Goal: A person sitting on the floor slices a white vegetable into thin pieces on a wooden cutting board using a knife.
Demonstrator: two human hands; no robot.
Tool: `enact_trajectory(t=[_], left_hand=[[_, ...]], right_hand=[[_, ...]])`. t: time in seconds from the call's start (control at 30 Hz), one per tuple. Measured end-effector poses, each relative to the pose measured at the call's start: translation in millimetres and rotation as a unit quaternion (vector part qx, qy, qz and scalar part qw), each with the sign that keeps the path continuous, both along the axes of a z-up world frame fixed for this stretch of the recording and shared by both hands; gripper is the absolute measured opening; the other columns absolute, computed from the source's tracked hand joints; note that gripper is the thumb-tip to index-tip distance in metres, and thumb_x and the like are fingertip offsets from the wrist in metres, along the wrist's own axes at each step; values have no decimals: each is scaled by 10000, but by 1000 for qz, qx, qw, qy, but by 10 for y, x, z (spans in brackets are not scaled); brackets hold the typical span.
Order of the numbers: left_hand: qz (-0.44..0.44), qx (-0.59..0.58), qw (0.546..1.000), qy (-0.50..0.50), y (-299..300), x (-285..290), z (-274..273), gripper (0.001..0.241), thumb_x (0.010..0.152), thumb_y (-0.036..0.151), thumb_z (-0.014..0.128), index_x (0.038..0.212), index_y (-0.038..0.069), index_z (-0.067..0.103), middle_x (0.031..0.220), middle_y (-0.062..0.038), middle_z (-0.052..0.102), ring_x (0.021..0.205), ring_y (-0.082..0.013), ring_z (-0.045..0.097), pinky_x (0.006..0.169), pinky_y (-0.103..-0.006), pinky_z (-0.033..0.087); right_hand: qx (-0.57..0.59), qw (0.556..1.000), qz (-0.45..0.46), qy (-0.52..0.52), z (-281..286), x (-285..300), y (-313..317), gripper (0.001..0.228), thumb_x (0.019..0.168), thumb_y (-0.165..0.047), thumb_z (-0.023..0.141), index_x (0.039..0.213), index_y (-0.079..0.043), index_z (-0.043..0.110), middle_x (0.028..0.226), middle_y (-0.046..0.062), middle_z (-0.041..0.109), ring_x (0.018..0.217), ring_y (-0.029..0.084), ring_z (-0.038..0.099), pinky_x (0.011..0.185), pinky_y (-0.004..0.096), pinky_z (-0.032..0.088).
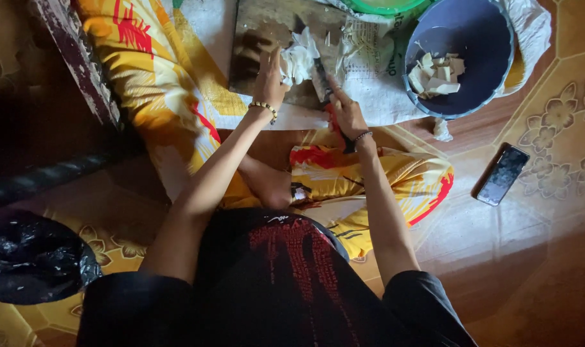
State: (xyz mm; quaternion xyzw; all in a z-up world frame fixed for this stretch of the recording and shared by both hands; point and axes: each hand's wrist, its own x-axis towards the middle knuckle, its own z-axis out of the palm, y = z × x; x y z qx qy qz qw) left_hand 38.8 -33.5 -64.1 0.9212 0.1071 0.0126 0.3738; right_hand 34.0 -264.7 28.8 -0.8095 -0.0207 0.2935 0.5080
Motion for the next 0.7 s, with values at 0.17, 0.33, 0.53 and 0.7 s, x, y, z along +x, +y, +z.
enact_trajectory(t=[0.17, 0.33, 0.53, 0.7], left_hand=[[6, 44, 997, -61, -21, 200, -477, 1119, 638, -70, 817, 1579, 228, 291, 1402, -136, 497, 1038, -315, 712, 796, -368, 682], [5, 4, 994, -113, -38, 181, -358, 938, 645, -92, 743, 1490, 169, 429, 1428, -146, 509, 1169, -351, 661, 935, -398, 616], [2, -32, 982, -186, -21, 125, -184, 878, 656, -106, 717, 1449, 173, 464, 1253, -95, 591, 1067, -316, 645, 879, -385, 560], [-64, -59, 978, -190, 17, 282, 328, 770, 706, -121, 680, 1420, 87, 476, 1219, -145, 604, 1050, -336, 628, 918, -395, 539]], right_hand=[[-47, 997, 53, -15, 184, -55, 237, 505, 1103, -205, 436, 1578, -373, 390, 668, 10, 623, 473, 111, 534, 468, 275, 492], [-18, 998, 41, -53, 54, -144, 363, 546, 1072, -133, 442, 1584, -318, 396, 692, 15, 637, 484, 114, 538, 476, 267, 491], [-5, 998, 28, -49, 279, -243, 429, 533, 1087, -147, 428, 1594, -304, 377, 674, 7, 613, 470, 99, 514, 459, 262, 487], [18, 998, -12, -63, 565, -246, 409, 553, 1070, -98, 423, 1582, -307, 405, 676, 5, 617, 472, 100, 515, 465, 247, 485]])
